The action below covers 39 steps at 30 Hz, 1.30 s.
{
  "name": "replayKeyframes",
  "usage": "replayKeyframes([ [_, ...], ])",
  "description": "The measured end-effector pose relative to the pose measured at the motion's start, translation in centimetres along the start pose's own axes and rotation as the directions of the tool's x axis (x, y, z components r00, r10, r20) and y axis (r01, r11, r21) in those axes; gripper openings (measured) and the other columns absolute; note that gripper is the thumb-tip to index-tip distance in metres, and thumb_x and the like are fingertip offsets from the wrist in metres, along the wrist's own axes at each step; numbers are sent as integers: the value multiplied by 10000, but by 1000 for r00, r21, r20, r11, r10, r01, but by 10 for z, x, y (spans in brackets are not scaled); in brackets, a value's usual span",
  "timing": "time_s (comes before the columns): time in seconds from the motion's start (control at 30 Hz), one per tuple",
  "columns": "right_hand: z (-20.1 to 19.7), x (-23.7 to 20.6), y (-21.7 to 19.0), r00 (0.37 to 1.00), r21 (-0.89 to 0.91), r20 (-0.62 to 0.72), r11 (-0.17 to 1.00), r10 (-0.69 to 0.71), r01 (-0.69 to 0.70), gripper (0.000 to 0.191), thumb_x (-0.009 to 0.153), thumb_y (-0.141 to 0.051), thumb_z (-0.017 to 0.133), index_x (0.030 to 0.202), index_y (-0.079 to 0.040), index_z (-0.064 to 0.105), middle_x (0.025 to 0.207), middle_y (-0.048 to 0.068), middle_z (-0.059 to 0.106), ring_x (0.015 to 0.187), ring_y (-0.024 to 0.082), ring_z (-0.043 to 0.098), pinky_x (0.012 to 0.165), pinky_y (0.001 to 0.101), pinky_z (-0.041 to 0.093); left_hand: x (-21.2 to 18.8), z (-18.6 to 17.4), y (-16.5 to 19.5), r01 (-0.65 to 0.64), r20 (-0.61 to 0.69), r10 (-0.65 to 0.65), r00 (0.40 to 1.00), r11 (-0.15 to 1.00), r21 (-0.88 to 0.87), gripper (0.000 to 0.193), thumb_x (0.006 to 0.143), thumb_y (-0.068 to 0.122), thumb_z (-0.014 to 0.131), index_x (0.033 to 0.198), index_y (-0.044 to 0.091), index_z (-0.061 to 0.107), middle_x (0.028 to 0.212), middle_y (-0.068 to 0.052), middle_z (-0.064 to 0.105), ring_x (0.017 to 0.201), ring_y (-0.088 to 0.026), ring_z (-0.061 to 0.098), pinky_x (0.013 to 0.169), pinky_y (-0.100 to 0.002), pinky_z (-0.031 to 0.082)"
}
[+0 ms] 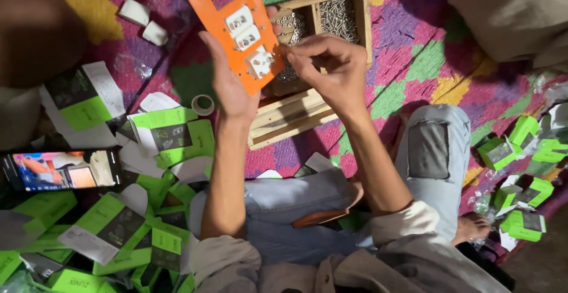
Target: The person sits on a colorful mat and assembles white electrical sockets and switches into an orange plastic backbox using small metal screws from a wooden box. They repeatedly pick up screws, insert them into the backbox, and tighten them by hand while handling the orange frame and white components.
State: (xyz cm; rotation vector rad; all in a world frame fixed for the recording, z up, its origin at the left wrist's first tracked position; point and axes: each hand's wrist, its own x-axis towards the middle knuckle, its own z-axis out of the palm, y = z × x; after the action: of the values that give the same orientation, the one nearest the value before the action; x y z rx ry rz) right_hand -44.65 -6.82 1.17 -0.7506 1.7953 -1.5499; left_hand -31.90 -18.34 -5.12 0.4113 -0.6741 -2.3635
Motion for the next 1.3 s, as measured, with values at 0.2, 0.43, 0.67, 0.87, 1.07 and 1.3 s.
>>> replayKeyframes([
  [0.2,8,24,7,992,-21,-54,993,-113,112,105,936,126,754,1026,73,751,1119,146,727,966,140,718,840,250,606,2,5,-4,91,1,-91,996,995,-42,747,1128,611,274,1579,37,431,1445,-164,598,1314,-263,607,1158,-424,488],
  [0.43,5,38,9,983,-12,-15,983,-184,184,142,958,117,755,1091,68,737,1141,148,738,1072,172,743,981,294,633,0,4,-6,173,-7,-174,985,983,-61,717,1129,578,285,1568,30,431,1485,-138,585,1343,-259,616,1147,-455,539],
  [0.67,6,36,3,986,-142,-13,977,-165,162,173,958,62,782,1127,45,747,1096,114,735,967,131,727,852,253,608,-3,5,-3,194,-9,-194,981,981,-13,697,1135,567,283,1566,39,427,1448,-138,595,1300,-257,632,1107,-449,558],
  [0.87,5,41,-1,943,-351,34,880,-331,321,170,931,46,821,1093,13,779,1062,112,759,979,168,730,847,281,589,-2,5,-3,193,-5,-193,981,981,-19,687,1131,561,290,1570,47,415,1462,-127,585,1320,-248,621,1131,-447,542],
  [1.07,6,42,-6,903,-448,66,796,-424,406,187,924,42,838,1097,9,777,1032,112,746,946,192,724,820,290,581,-2,5,-3,199,-15,-200,980,978,-54,687,1127,565,300,1557,45,426,1453,-130,586,1324,-253,620,1142,-459,539],
  [1.3,6,42,-8,885,-473,104,760,-454,446,199,925,33,848,1108,9,774,1015,103,723,946,192,703,806,299,567,-2,4,-2,204,-23,-207,978,975,-82,691,1129,566,309,1537,27,447,1426,-148,605,1298,-270,637,1129,-467,547],
])
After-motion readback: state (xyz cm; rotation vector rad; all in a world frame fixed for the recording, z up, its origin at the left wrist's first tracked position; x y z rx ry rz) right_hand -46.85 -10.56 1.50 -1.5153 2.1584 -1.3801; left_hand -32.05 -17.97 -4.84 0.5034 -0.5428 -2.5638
